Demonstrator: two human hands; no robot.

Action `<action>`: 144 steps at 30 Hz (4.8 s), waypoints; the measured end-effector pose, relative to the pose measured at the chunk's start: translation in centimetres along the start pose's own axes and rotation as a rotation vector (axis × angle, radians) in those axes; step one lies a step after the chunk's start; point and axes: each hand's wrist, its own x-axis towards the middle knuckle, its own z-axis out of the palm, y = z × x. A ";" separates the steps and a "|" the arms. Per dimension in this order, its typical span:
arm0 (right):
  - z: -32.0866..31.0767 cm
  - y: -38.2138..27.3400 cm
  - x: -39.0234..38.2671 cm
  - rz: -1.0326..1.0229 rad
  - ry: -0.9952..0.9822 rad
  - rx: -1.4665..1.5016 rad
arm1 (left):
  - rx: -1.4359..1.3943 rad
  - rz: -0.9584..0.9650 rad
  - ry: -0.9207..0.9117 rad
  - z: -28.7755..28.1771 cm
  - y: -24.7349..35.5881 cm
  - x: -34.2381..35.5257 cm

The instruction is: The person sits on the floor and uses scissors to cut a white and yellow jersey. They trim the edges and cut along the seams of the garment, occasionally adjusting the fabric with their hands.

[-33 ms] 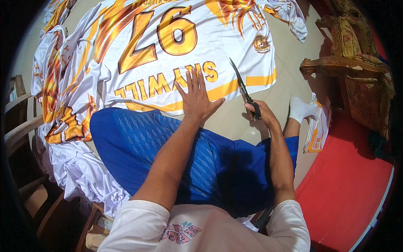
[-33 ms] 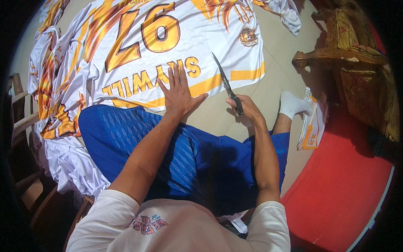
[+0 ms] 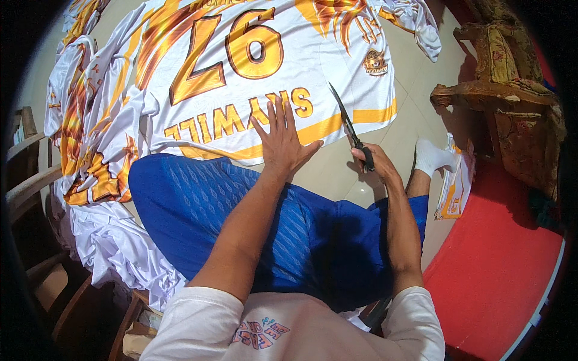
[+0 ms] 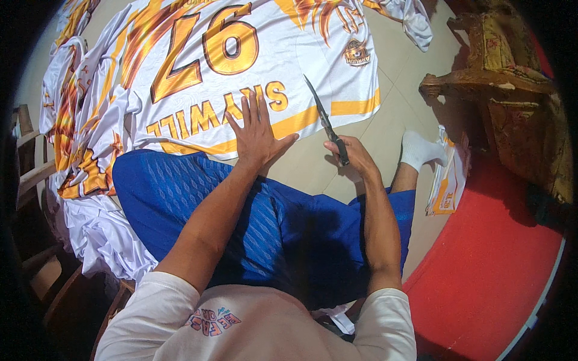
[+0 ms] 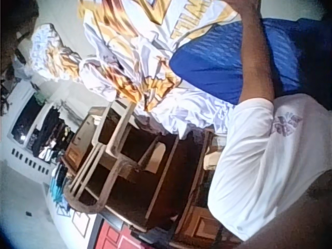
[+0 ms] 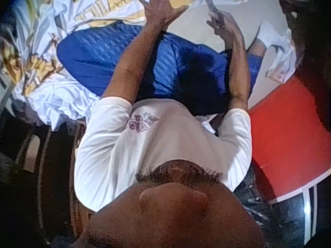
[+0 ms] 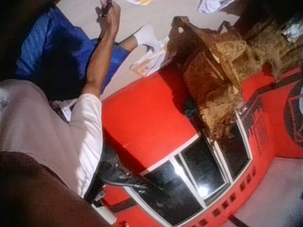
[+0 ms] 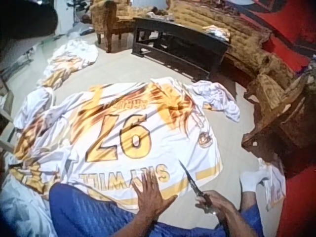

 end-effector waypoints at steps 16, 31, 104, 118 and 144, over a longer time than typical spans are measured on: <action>1.1 -2.8 0.9 0.024 0.035 0.013 | -0.054 -0.016 -0.059 -1.2 0.2 0.1; 3.5 -3.5 0.3 0.039 0.159 0.051 | -0.066 -0.006 -0.045 -0.8 -0.3 0.1; 9.2 -10.4 5.1 0.030 0.269 0.447 | -0.078 0.139 0.035 -2.8 -7.7 9.0; 9.9 -12.6 6.1 0.068 0.364 0.366 | -0.085 0.134 0.001 -3.3 -7.7 8.8; 11.5 -13.4 7.5 0.047 0.362 0.498 | -0.103 0.113 -0.109 -3.6 -7.6 8.6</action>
